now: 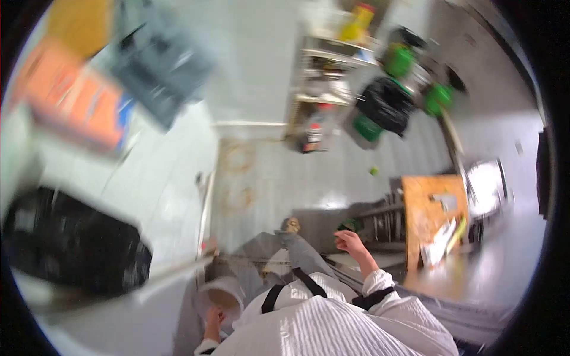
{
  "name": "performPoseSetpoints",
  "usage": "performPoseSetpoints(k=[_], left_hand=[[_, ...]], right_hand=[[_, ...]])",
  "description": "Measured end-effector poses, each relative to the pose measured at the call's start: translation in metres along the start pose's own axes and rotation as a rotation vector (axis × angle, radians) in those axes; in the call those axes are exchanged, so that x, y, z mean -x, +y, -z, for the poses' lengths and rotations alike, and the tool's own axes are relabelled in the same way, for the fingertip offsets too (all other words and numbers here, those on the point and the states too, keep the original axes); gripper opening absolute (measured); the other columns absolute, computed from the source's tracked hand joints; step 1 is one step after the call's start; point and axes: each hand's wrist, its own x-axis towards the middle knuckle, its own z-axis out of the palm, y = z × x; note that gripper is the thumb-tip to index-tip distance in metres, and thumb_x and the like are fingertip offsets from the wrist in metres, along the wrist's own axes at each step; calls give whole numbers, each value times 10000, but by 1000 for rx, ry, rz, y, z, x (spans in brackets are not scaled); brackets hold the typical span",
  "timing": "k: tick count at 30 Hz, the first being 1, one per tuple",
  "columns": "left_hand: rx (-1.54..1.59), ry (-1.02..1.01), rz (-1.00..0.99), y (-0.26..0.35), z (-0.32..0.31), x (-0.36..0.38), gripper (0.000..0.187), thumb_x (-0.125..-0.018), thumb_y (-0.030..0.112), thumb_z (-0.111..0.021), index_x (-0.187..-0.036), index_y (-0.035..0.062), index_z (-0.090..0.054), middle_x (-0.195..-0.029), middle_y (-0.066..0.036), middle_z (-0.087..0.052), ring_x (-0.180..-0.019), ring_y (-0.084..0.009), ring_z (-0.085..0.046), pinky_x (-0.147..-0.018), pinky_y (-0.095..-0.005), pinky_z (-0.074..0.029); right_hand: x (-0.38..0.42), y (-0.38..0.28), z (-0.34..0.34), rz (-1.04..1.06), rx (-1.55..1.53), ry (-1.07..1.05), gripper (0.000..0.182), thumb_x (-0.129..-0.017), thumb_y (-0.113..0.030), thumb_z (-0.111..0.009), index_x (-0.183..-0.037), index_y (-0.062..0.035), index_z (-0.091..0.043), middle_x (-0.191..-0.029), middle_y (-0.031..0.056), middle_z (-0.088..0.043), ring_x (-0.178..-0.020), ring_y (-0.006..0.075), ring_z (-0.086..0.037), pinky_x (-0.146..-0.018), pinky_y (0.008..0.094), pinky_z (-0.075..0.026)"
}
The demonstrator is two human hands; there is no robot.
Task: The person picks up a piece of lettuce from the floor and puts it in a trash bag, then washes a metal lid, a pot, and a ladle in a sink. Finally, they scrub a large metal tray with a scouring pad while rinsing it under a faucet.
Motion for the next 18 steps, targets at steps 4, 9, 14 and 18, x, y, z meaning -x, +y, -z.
performPoseSetpoints(k=[4, 9, 14, 18], left_hand=[[-223, -92, -23, 112, -56, -34, 68, -758, 74, -470, -776, 82, -534, -583, -47, -438, -491, -182, -464, -485, -334, -441], [-807, -730, -366, 303, -206, -55, 68, -739, 91, -506, -789, 53, -533, -565, -44, -453, -466, -181, -471, -433, -317, -423], [-908, -554, -627, 428, -392, -16, 154, -700, -42, -537, -834, 32, -532, -639, -50, -532, -502, -134, -505, -446, -255, -419], [-984, -652, -711, 493, -552, 48, 140, -730, -25, -544, -855, 38, -539, -671, -25, -531, -543, -111, -508, -478, -236, -430]], right_hand=[[-49, -15, 13, 134, -209, -1, 206, -860, -179, -539, -979, -18, -591, -749, 21, -576, -683, 103, -552, -631, 234, -464], [-110, -83, 53, 257, -346, 63, 202, -862, -155, -509, -984, -10, -578, -776, 22, -568, -678, 84, -510, -633, 222, -439], [-133, -153, 105, 320, -489, 220, 199, -836, -90, -495, -1001, -13, -575, -785, 19, -568, -668, 74, -496, -640, 208, -429], [-125, -211, 148, 347, -687, 308, 199, -847, -85, -484, -1015, -16, -567, -782, 16, -561, -666, 69, -499, -638, 202, -431]])
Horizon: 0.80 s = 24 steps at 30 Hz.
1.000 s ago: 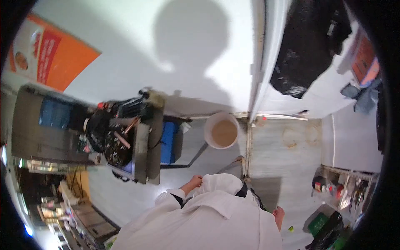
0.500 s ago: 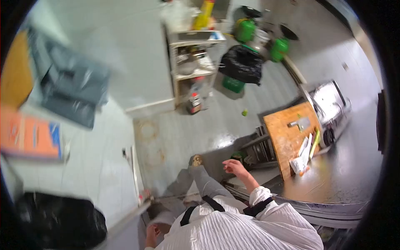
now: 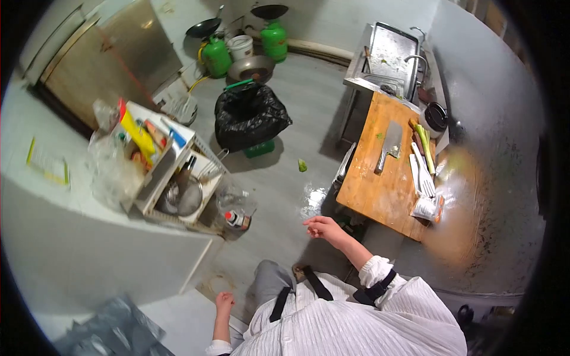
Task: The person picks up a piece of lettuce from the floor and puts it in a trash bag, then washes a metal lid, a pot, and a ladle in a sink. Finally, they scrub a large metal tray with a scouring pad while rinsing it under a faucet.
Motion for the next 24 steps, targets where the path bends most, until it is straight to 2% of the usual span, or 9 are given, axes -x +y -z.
performPoseSetpoints(k=[5, 10, 14, 16, 18, 21, 23, 24], left_hand=[[-148, -329, -170, 167, -62, -105, 82, -794, 37, -538, -876, 35, -542, -672, -5, -523, -576, -86, -506, -539, -218, -435], [-229, -515, -211, 266, -122, -191, 81, -799, 37, -527, -877, 33, -544, -665, -1, -524, -566, -79, -503, -526, -218, -423], [-401, -683, -142, 299, -168, -244, 92, -789, 44, -533, -878, 29, -541, -659, -2, -526, -557, -76, -500, -517, -214, -411], [-448, -699, -90, 320, -192, -256, 92, -786, 54, -527, -873, 24, -538, -658, -1, -526, -557, -74, -499, -518, -211, -405], [-423, -772, -49, 329, -215, -280, 63, -811, 74, -528, -857, 32, -534, -646, 0, -519, -550, -74, -491, -514, -213, -396], [-425, -709, -32, 330, -237, -313, 60, -837, 98, -532, -831, 39, -529, -632, 2, -509, -546, -77, -483, -508, -216, -389], [-367, -826, -230, 291, -213, -358, 80, -849, 115, -540, -815, 44, -527, -624, 4, -502, -544, -86, -480, -504, -225, -390], [-422, -532, 49, 307, -218, -334, 76, -845, 105, -532, -804, 41, -528, -625, -2, -501, -547, -97, -484, -515, -234, -400]], right_hand=[[-47, -35, 12, 144, -63, 169, 198, -876, -135, -479, -1009, -24, -575, -774, 10, -563, -664, 64, -492, -615, 198, -415], [-83, -64, -6, 116, -141, 334, 192, -864, -116, -484, -998, -17, -579, -766, 13, -567, -665, 64, -490, -603, 201, -409], [-110, -77, -2, 102, -125, 409, 189, -859, -121, -495, -988, -14, -582, -764, 15, -571, -660, 64, -491, -600, 191, -402], [-132, -83, 9, 62, -152, 455, 186, -856, -127, -501, -975, -14, -588, -760, 15, -573, -659, 63, -494, -597, 189, -399], [-169, -81, 34, -11, -153, 488, 174, -853, -141, -515, -941, -19, -603, -740, 11, -576, -631, 64, -494, -566, 194, -392], [-257, -78, 82, -31, -119, 534, 141, -821, -121, -535, -875, -28, -626, -697, 1, -578, -587, 64, -487, -537, 207, -395], [-336, -66, 125, -33, -112, 560, 132, -810, -104, -535, -832, -23, -636, -676, 1, -581, -572, 66, -482, -533, 214, -400], [-378, -47, 147, -9, 28, 584, 140, -803, -113, -535, -806, -19, -639, -667, 21, -592, -568, 91, -499, -541, 235, -413]])
